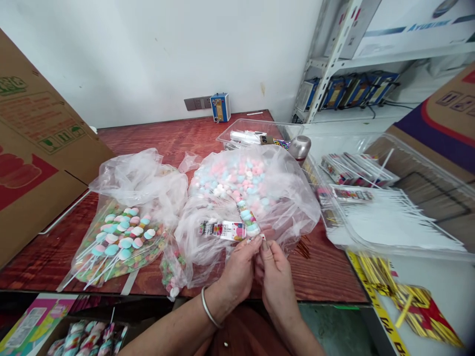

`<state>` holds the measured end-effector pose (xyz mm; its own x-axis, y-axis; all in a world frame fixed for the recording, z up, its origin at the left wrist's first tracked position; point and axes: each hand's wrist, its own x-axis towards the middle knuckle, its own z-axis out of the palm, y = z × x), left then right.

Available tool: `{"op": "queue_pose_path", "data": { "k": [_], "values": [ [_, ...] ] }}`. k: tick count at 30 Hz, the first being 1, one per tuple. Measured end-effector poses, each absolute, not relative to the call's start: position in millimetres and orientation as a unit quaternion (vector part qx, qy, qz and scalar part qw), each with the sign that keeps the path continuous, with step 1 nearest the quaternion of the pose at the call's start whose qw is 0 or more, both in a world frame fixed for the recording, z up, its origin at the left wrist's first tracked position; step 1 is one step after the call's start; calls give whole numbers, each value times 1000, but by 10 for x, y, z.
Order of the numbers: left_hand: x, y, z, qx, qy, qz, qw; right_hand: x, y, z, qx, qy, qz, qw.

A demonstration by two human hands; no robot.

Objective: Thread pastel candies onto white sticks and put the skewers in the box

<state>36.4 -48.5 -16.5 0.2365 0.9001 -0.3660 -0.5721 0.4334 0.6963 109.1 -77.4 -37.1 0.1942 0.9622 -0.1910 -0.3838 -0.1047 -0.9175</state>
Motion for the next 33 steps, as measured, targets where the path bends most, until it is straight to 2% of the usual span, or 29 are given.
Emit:
{"op": "queue_pose_path", "data": {
  "k": [3, 7, 9, 12, 14, 17, 19, 23, 28, 33],
  "values": [
    [282, -492, -151, 235, 328, 409, 818, 1117, -768, -343, -418, -178, 661, 597],
    [216, -492, -157, 270, 357, 379, 810, 1177, -803, -303, -396, -191, 711, 549],
    [235, -494, -166, 278, 378, 419, 777, 1184, -833, -311, -451, -265, 654, 547],
    [286, -504, -166, 296, 399, 476, 726, 1165, -870, -353, -559, -386, 470, 564],
    [296, -515, -162, 307, 383, 471, 733, 1154, -882, -382, -563, -384, 444, 582],
    [255, -527, -171, 284, 326, 391, 813, 1165, -895, -393, -445, -251, 611, 605],
    [211, -526, -185, 263, 308, 354, 843, 1189, -913, -377, -333, -165, 722, 583],
    [164, -512, -204, 262, 320, 371, 832, 1217, -961, -360, -221, -117, 814, 525],
    [196, -525, -210, 282, 366, 392, 795, 1144, -996, -377, -383, -209, 672, 599],
    [198, -546, -252, 262, 330, 361, 832, 1216, -1052, -327, -432, -333, 653, 525]
  ]
}}
